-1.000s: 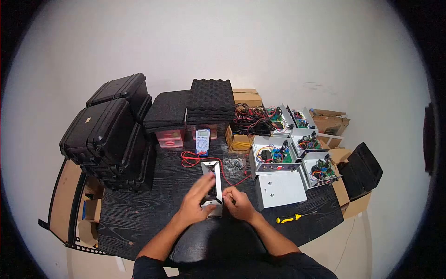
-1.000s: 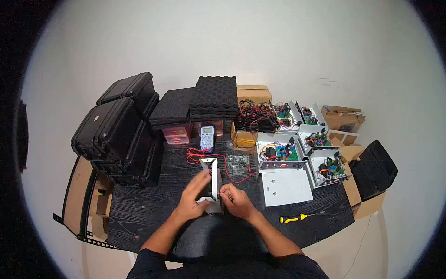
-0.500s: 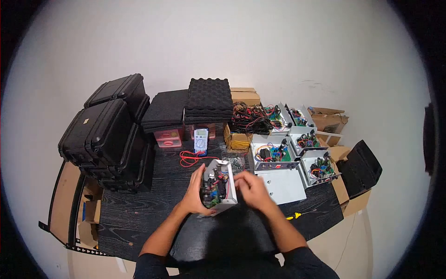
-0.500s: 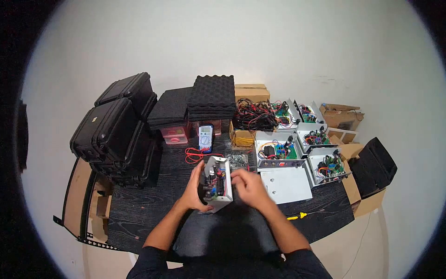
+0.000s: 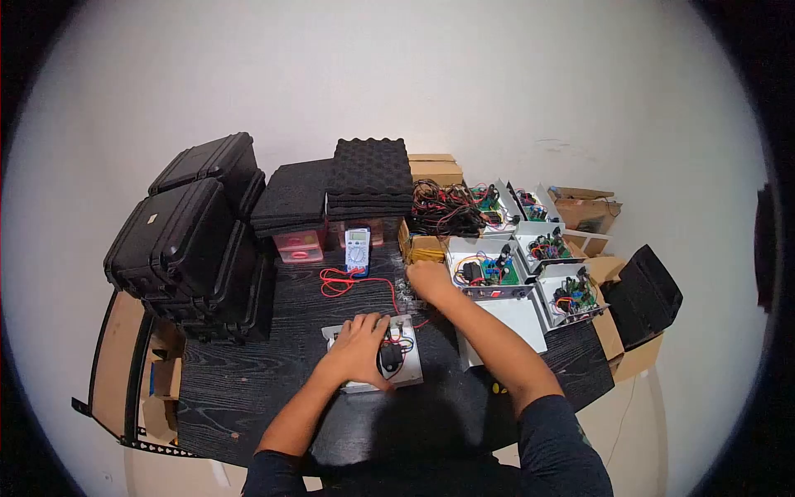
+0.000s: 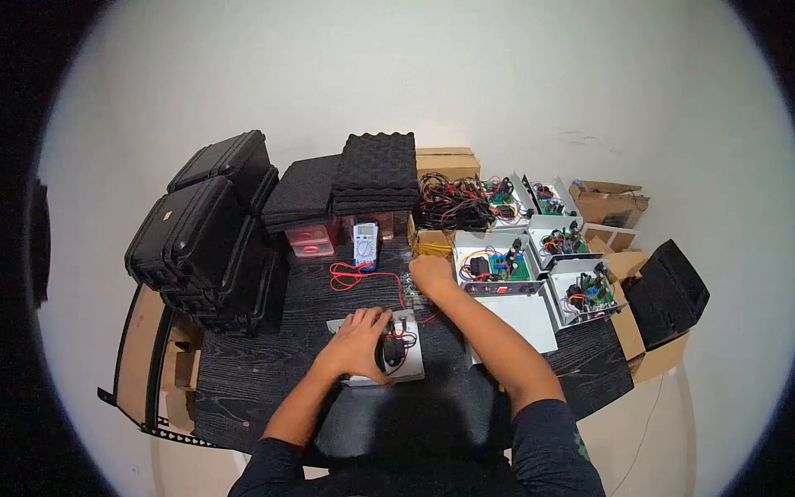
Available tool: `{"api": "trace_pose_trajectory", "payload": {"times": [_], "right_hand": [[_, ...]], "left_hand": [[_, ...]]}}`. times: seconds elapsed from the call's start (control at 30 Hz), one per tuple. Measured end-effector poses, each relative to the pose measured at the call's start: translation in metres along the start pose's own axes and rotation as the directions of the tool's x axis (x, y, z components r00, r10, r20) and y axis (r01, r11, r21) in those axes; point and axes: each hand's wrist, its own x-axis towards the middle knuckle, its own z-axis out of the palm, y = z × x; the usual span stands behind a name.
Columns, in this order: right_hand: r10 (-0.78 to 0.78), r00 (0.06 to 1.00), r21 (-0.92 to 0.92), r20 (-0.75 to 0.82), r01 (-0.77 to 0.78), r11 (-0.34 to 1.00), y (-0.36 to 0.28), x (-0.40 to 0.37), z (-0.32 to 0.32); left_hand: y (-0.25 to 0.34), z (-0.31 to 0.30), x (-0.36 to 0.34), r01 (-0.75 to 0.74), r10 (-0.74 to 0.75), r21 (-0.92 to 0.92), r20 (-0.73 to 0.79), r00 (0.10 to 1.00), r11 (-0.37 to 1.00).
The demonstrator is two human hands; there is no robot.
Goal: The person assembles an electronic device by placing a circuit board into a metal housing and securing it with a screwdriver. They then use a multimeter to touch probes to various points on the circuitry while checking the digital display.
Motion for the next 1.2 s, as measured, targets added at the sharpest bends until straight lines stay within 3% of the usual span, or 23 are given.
{"api": "trace_pose_trajectory", "payload": {"times": [0.1, 0.3, 0.6, 0.67, 0.8, 0.9, 1.0, 1.2], "right_hand": [[0.046, 0.997, -0.033, 0.07, -0.043, 0.999, -0.004, 0.015, 0.015], [-0.01, 1.0, -0.057, -0.007, 0.01, 0.998, 0.005, 0.024, 0.046], [-0.08, 0.984, -0.053, 0.158, 0.09, 0.995, 0.003, 0.022, 0.035], [-0.073, 0.988, -0.003, 0.135, 0.074, 0.997, 0.004, 0.021, 0.029], [-0.062, 0.994, 0.066, 0.088, 0.056, 0.996, 0.006, 0.023, 0.026], [0.041, 0.999, 0.102, 0.012, -0.042, 0.994, 0.003, 0.026, 0.033], [0.15, 0.988, 0.204, 0.047, -0.157, 0.966, 0.005, 0.036, 0.051], [0.037, 0.999, 0.097, 0.019, -0.039, 0.995, 0.006, 0.026, 0.049]], "left_hand": [[0.002, 0.007, 0.001, 0.005, -0.005, 0.044, 0.007, 1.0, 0.999], [0.001, 0.019, 0.002, 0.007, -0.01, 0.07, 0.043, 0.999, 0.998], [-0.001, 0.015, -0.002, 0.061, -0.07, 0.091, 0.091, 0.993, 0.994], [0.001, 0.013, -0.003, 0.068, -0.078, 0.102, 0.098, 0.992, 0.992], [0.006, 0.024, -0.004, 0.033, -0.033, 0.026, -0.023, 0.999, 0.999], [0.015, 0.036, 0.0, 0.016, -0.018, -0.02, -0.105, 0.994, 1.0], [0.016, 0.051, 0.003, -0.006, 0.004, -0.01, -0.147, 0.989, 1.0], [0.014, 0.058, 0.003, -0.009, 0.009, 0.001, -0.175, 0.984, 1.0]]}}
